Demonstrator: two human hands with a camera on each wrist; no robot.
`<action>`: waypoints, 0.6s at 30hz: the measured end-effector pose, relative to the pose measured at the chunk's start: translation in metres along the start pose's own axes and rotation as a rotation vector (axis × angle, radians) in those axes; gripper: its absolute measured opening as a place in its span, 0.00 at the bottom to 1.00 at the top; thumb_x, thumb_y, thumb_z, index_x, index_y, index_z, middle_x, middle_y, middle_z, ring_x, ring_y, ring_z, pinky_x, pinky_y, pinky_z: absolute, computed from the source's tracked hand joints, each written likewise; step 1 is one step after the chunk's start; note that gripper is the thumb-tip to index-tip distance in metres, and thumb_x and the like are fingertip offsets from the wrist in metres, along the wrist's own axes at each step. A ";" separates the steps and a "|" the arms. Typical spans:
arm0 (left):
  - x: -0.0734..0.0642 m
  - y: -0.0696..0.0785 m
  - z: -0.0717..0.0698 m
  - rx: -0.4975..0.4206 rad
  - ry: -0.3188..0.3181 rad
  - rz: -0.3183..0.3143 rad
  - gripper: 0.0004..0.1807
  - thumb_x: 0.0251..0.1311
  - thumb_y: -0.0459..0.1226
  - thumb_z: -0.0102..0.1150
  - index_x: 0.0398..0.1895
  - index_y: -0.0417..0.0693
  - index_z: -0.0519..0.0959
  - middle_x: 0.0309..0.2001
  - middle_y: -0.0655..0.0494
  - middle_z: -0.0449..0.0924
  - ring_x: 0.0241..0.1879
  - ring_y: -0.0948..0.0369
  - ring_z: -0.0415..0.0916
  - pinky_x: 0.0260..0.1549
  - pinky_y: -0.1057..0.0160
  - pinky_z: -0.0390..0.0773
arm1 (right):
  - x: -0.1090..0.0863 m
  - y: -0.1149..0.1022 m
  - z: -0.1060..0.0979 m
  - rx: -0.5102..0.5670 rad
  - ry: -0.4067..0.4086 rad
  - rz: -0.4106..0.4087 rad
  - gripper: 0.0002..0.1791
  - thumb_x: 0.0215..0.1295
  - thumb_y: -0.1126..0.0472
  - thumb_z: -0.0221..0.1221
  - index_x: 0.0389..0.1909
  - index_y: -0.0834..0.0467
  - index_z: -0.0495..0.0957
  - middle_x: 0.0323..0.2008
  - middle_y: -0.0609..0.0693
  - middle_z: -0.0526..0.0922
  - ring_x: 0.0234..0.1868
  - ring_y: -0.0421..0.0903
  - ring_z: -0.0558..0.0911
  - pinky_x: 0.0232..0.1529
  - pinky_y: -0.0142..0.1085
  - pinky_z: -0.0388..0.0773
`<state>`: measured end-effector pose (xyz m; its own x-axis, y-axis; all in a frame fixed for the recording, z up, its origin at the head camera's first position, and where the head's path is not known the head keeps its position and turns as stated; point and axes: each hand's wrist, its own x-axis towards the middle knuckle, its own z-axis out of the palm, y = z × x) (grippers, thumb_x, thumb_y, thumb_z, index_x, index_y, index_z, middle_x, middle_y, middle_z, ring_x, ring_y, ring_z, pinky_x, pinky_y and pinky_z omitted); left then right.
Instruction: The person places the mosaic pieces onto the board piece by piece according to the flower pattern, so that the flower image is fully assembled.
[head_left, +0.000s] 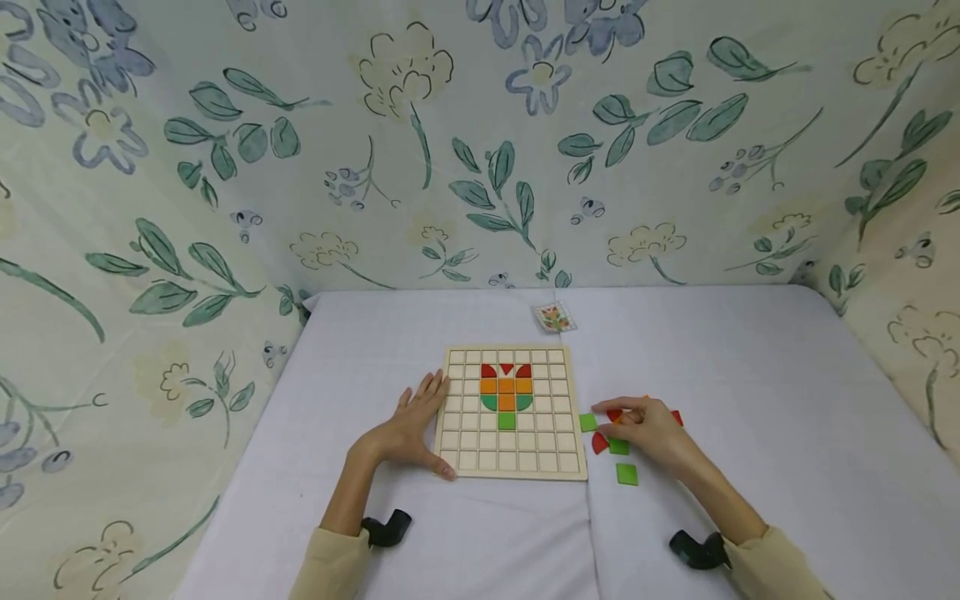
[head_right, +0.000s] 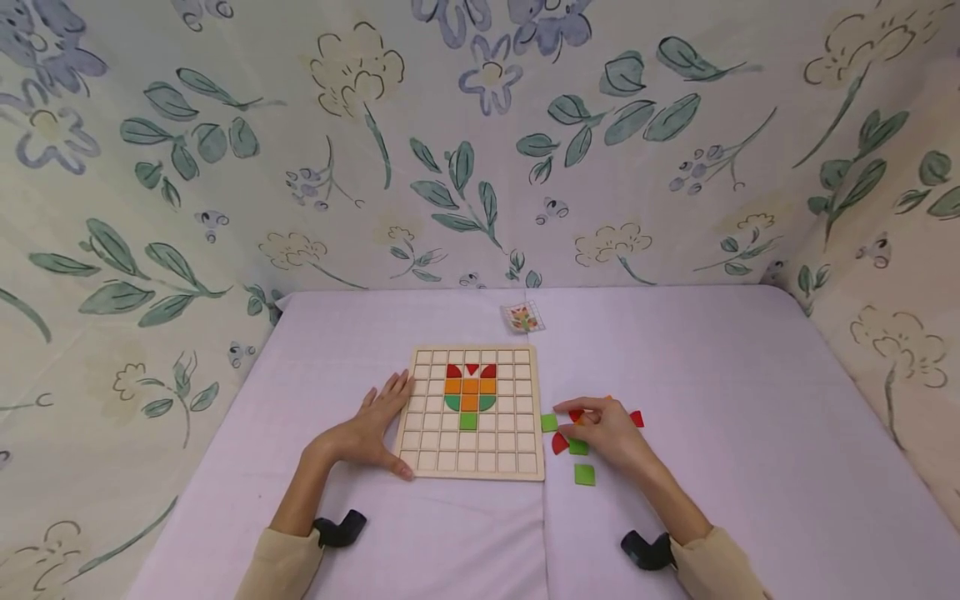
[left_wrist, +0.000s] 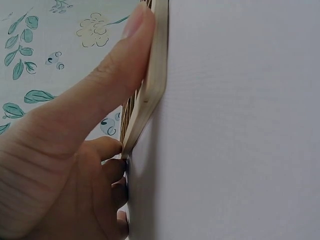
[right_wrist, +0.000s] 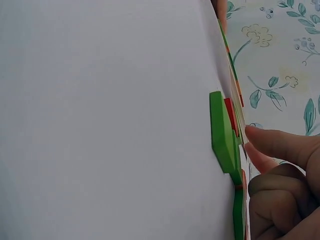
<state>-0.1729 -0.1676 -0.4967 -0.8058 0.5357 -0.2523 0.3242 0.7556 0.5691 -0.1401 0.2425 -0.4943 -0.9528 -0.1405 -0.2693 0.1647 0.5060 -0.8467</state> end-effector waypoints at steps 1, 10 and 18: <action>0.000 0.000 0.000 0.003 0.001 -0.001 0.84 0.34 0.57 0.87 0.84 0.41 0.35 0.85 0.45 0.26 0.85 0.46 0.23 0.81 0.37 0.29 | 0.000 -0.001 0.001 0.006 -0.005 -0.006 0.24 0.63 0.58 0.71 0.60 0.61 0.83 0.15 0.43 0.59 0.18 0.38 0.59 0.22 0.32 0.56; 0.000 0.000 0.000 0.003 -0.008 -0.003 0.84 0.34 0.57 0.87 0.84 0.42 0.35 0.85 0.46 0.25 0.85 0.47 0.22 0.82 0.38 0.28 | 0.006 -0.002 0.006 -0.009 0.008 0.019 0.22 0.64 0.58 0.71 0.58 0.59 0.84 0.15 0.43 0.57 0.18 0.40 0.58 0.21 0.32 0.56; 0.000 -0.001 0.001 0.001 0.004 0.002 0.84 0.33 0.57 0.87 0.84 0.42 0.35 0.85 0.45 0.26 0.85 0.47 0.22 0.82 0.37 0.29 | 0.007 -0.003 0.007 -0.039 0.018 0.047 0.20 0.64 0.58 0.71 0.56 0.59 0.85 0.15 0.44 0.59 0.18 0.40 0.60 0.21 0.32 0.57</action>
<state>-0.1728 -0.1681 -0.4979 -0.8068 0.5362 -0.2482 0.3267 0.7548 0.5688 -0.1452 0.2338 -0.4971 -0.9489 -0.1005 -0.2993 0.1992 0.5447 -0.8146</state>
